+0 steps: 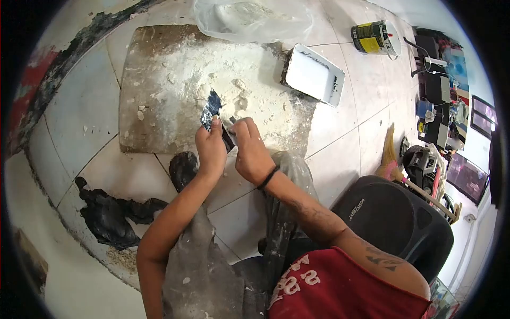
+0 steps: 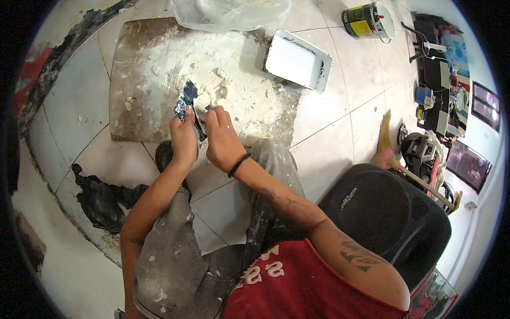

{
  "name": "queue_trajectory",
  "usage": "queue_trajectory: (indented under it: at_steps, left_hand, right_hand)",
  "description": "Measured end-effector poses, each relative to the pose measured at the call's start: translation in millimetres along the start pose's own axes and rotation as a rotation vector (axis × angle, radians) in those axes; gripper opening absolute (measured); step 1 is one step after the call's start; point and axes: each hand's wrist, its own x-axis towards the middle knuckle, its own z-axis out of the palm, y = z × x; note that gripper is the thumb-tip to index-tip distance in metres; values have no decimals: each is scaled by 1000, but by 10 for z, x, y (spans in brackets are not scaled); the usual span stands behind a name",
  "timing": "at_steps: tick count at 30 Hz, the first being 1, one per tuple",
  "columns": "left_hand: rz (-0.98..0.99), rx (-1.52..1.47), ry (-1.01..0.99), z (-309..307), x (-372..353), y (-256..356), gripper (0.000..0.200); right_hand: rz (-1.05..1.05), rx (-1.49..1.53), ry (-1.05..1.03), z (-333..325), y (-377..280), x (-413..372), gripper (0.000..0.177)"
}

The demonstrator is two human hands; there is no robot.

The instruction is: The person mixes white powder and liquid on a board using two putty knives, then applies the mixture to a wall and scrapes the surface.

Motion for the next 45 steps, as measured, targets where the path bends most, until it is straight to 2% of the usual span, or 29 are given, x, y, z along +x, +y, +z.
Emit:
queue_trajectory:
  at_steps: [1,4,5,6,8,10,12,13,15,18,19,20,22,23,24,26,28,30,31,32,33,36,38,40,41,42,43,44,45]
  left_hand:
    - [38,92,2,-10,-24,-31,43]
    - [14,41,-58,-10,-194,83,35]
    - [-3,146,-66,-58,-148,-30,35]
    - [1,118,-51,-111,-111,10,34]
    - [-8,66,-24,-227,-75,113,33]
    - [-116,-390,-57,-422,79,-158,16]
    - [-172,-429,-95,-623,84,-246,14]
    - [-297,-484,-119,-720,29,-285,15]
    - [-330,-493,-160,-844,-120,-431,15]
    - [-357,-398,-185,-1070,-284,-1058,21]
    - [-339,-214,-224,-1153,-310,-1288,20]
    - [-335,-275,-232,-1165,-330,-1311,18]
    - [-311,-394,-262,-1131,-290,-1299,15]
    - [-327,-441,-212,-1058,-306,-1183,11]
    - [-275,-371,-224,-1068,-254,-1198,10]
    - [-189,-230,-229,-1119,-197,-1393,10]
    - [-225,-140,-217,-1142,-286,-1468,12]
    - [-218,-85,-232,-1097,-290,-1186,12]
    - [-237,-311,-237,-1066,-260,-1331,14]
    - [-196,-271,-218,-1062,-246,-1317,14]
    - [-158,-232,-194,-1055,-246,-1319,14]
    - [-143,-138,-202,-1112,-315,-1279,14]
    - [-177,-136,-225,-1091,-298,-1195,14]
    - [-168,-99,-212,-1066,-324,-1176,15]
    - [-185,-59,-189,-1051,-335,-1099,16]
    - [-201,-16,-165,-1051,-326,-1029,16]
    - [-146,-185,-207,-1025,-256,-1027,17]
    - [-122,-135,-203,-1053,-238,-1045,17]
    - [-111,-85,-206,-1093,-271,-1088,16]
  right_hand:
    - [7,-22,31,63,77,52,37]
    - [83,-15,65,59,474,262,33]
    - [3,-14,65,-18,655,325,34]
    - [-78,-10,58,-104,810,364,36]
    - [-60,-59,-39,-391,708,418,36]
    - [-26,-113,-182,-485,784,421,36]
    - [-20,-193,-273,-490,865,405,36]
    - [-50,-249,-258,-435,938,386,36]
    - [-164,-431,-250,-266,1033,277,34]
    - [-233,-592,-331,-228,1068,201,26]
    - [-229,-596,-374,-337,1057,289,24]
    - [-227,-600,-418,-406,1053,369,21]
    - [-235,-432,-341,-381,1107,380,19]
    - [-257,-398,-329,-274,1237,310,20]
    - [-286,-364,-314,-220,1289,316,20]
    - [-196,-341,-449,-325,1184,425,23]
    - [-117,-345,-538,-434,1140,488,25]
    - [-155,-328,-348,-352,1176,512,23]
    - [-162,-372,-273,-238,1201,408,23]
    - [-174,-412,-196,-163,1166,357,22]
    - [-194,-389,-248,-177,1172,344,20]
    - [-7,-320,-456,-415,1162,499,22]
    - [-113,-353,-441,-453,1011,544,24]
    - [-221,-299,-374,-321,905,500,25]
    - [-300,-365,-364,-165,916,427,24]
    - [-269,-553,-580,-130,968,412,19]
    - [-268,-511,-555,-170,945,444,17]
    - [-269,-467,-541,-195,939,472,15]
    - [-243,-551,-567,-195,967,546,13]
